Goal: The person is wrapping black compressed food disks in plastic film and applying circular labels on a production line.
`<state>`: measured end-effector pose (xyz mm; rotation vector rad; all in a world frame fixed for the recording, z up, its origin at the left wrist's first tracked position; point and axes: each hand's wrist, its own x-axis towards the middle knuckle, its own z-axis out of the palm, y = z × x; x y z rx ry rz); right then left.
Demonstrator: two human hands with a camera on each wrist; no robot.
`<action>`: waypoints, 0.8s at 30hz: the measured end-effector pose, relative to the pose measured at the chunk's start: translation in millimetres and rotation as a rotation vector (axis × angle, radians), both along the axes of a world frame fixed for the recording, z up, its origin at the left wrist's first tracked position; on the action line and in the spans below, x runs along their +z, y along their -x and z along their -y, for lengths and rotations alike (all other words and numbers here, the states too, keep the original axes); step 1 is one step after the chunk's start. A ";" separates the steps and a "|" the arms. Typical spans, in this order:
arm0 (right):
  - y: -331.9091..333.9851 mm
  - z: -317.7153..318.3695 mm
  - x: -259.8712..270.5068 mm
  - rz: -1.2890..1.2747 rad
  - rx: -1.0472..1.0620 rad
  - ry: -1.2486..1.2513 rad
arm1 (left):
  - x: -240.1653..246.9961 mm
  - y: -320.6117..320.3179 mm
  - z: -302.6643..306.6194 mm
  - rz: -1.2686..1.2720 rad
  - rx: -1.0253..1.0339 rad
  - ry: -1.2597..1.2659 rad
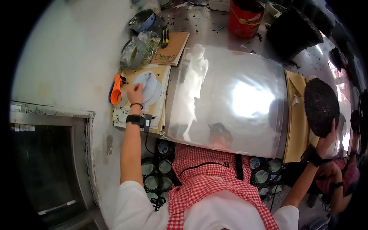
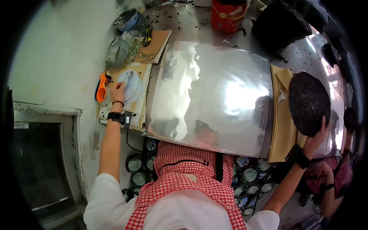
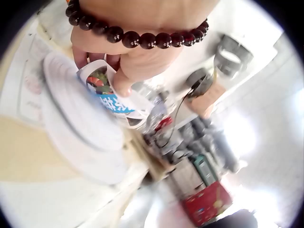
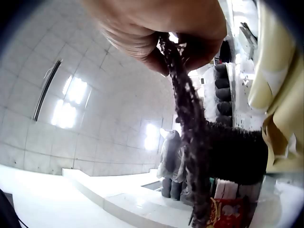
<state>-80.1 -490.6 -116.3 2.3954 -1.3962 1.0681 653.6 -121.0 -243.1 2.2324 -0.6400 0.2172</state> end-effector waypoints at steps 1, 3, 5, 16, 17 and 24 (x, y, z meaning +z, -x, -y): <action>-13.2 -25.6 0.9 0.244 0.162 -0.238 | 7.9 -12.5 -2.8 -0.040 -0.014 0.066; -27.1 -58.3 -14.8 0.717 0.302 -0.628 | 27.7 -18.0 -12.5 -0.261 -0.030 0.243; -61.1 -86.7 -7.2 1.472 0.221 -1.019 | 62.0 18.0 -4.9 -0.534 -0.104 0.292; -160.9 -110.2 -38.2 1.706 0.270 -1.036 | 47.8 263.8 127.1 0.390 -0.877 -0.199; -175.9 -113.2 -32.3 1.704 0.266 -1.039 | 21.0 276.5 134.6 0.410 -0.953 -0.364; -247.0 -137.4 -32.9 0.172 0.624 -0.381 | 57.2 264.8 62.6 0.328 -1.101 -0.589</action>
